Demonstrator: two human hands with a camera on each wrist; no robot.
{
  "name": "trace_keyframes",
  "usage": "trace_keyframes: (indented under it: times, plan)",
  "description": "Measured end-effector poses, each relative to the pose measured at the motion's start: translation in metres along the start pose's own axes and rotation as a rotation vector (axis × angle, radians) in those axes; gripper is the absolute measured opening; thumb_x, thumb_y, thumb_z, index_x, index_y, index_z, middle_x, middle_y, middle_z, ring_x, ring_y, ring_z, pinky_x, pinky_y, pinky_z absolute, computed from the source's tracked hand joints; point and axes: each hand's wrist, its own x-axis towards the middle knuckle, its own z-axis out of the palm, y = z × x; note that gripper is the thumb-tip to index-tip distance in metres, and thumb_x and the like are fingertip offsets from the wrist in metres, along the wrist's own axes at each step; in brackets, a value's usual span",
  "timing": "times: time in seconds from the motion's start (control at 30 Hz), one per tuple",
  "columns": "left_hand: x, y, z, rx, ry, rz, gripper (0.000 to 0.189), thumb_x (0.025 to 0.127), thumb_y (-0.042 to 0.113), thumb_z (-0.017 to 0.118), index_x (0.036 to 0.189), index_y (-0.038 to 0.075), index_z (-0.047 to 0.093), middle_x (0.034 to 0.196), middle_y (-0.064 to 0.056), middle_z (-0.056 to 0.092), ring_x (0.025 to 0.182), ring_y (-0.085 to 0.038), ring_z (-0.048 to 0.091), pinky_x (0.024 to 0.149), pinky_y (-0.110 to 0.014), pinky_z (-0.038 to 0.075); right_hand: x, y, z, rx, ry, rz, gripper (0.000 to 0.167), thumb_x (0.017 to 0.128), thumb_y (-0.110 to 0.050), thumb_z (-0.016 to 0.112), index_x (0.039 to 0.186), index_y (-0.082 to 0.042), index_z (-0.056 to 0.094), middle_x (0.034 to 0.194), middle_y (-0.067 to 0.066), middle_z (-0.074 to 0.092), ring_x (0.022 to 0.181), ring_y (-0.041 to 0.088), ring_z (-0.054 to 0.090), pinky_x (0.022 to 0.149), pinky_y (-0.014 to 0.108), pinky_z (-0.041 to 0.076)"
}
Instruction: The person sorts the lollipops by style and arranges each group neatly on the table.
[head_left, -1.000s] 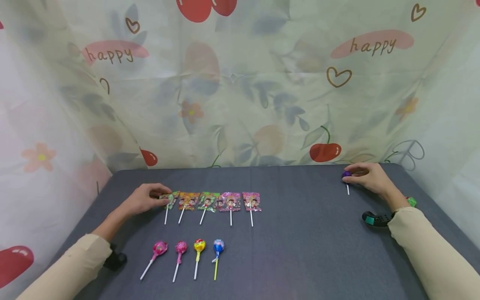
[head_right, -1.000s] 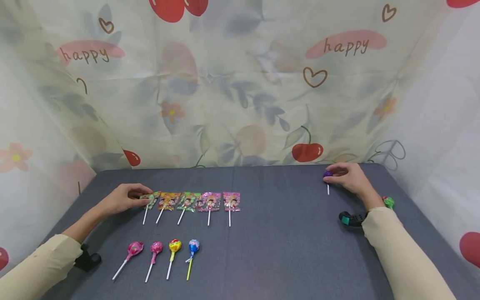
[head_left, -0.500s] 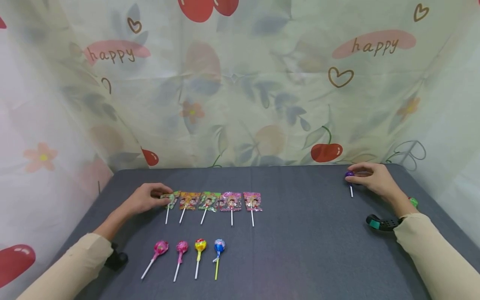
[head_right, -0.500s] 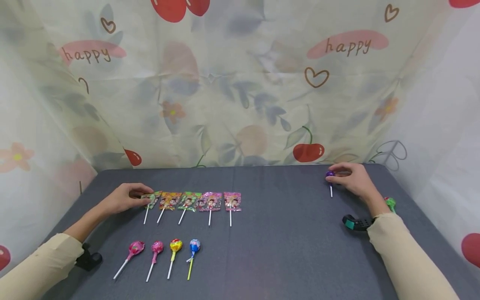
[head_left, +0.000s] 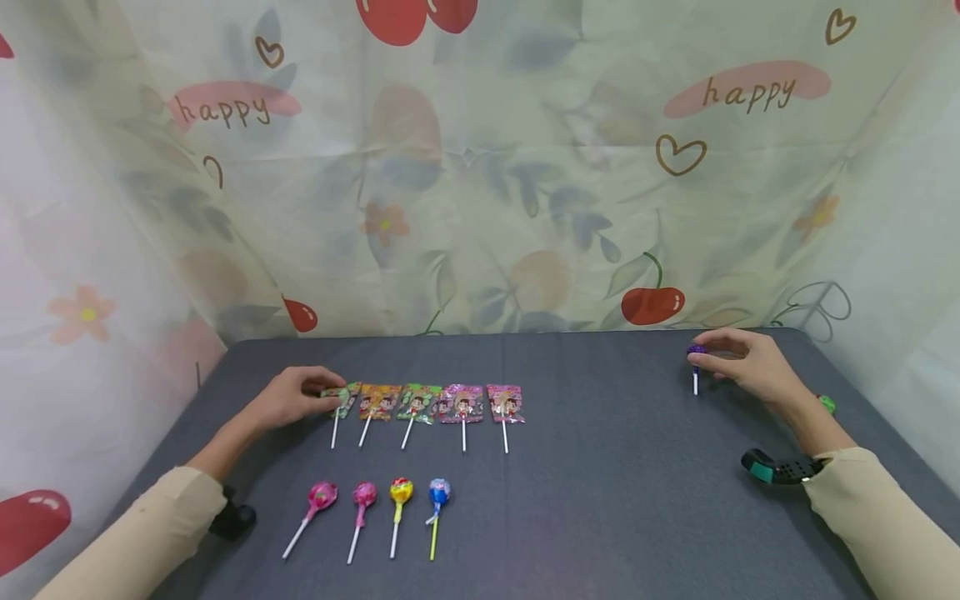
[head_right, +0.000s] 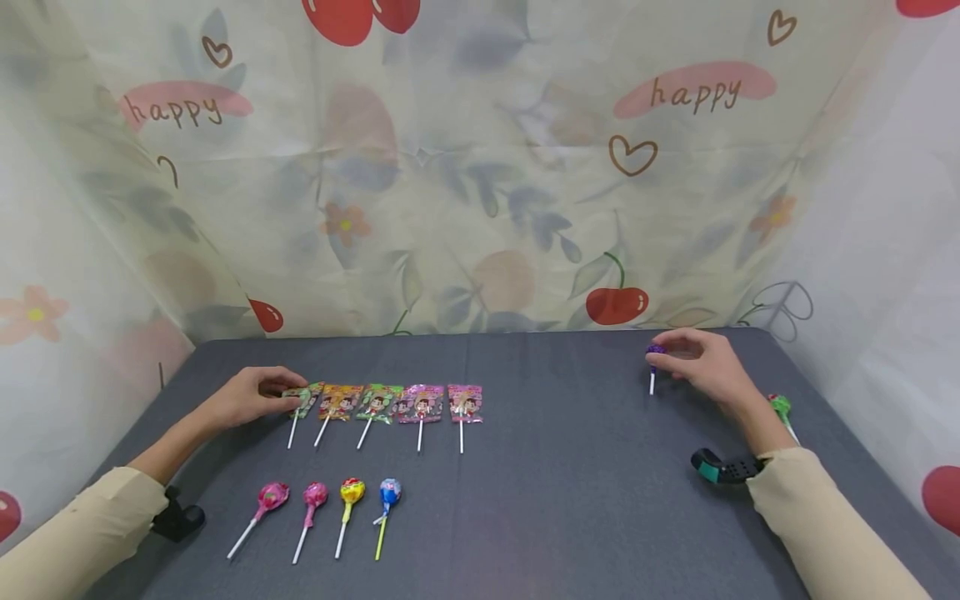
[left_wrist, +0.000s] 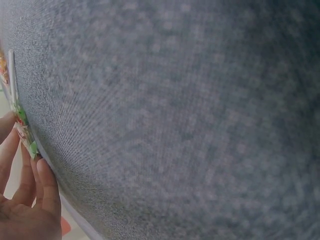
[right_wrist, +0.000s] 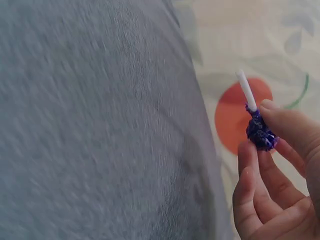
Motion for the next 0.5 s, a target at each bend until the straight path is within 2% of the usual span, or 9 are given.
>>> trace_keyframes:
  times: [0.13,0.23,0.5]
  plan:
    - [0.000,0.000,0.000,-0.003,0.001,-0.003,0.028,0.094,0.014,0.075,0.118,0.000,0.072,0.117,-0.018,0.066,0.105,-0.036,0.063,0.084,-0.046,0.052,-0.006,-0.015,0.006,0.046,-0.039,-0.017,0.044,0.094,-0.027,0.077,0.126,0.001,0.065,0.120,0.007,0.065,0.103,0.011,0.063,0.076,0.036,0.057]
    - [0.000,0.001,0.000,-0.007,0.001,-0.006,0.028,0.094,0.014,0.075,0.118,0.000,0.072,0.117,-0.018,0.066,0.105,-0.036,0.063,0.084,-0.046,0.052,-0.009,-0.023,0.013,0.096,-0.070,-0.034,0.042,0.094,-0.024,0.076,0.125,0.002,0.064,0.119,0.011,0.066,0.099,0.014,0.066,0.077,0.037,0.057]
    - [0.000,0.001,0.001,0.002,0.003,-0.012,0.029,0.094,0.014,0.075,0.119,0.000,0.071,0.117,-0.018,0.066,0.106,-0.037,0.063,0.083,-0.046,0.052,-0.016,-0.037,0.038,0.191,-0.166,-0.081,0.038,0.095,-0.015,0.076,0.125,0.004,0.063,0.118,0.021,0.064,0.095,0.021,0.070,0.080,0.035,0.057]
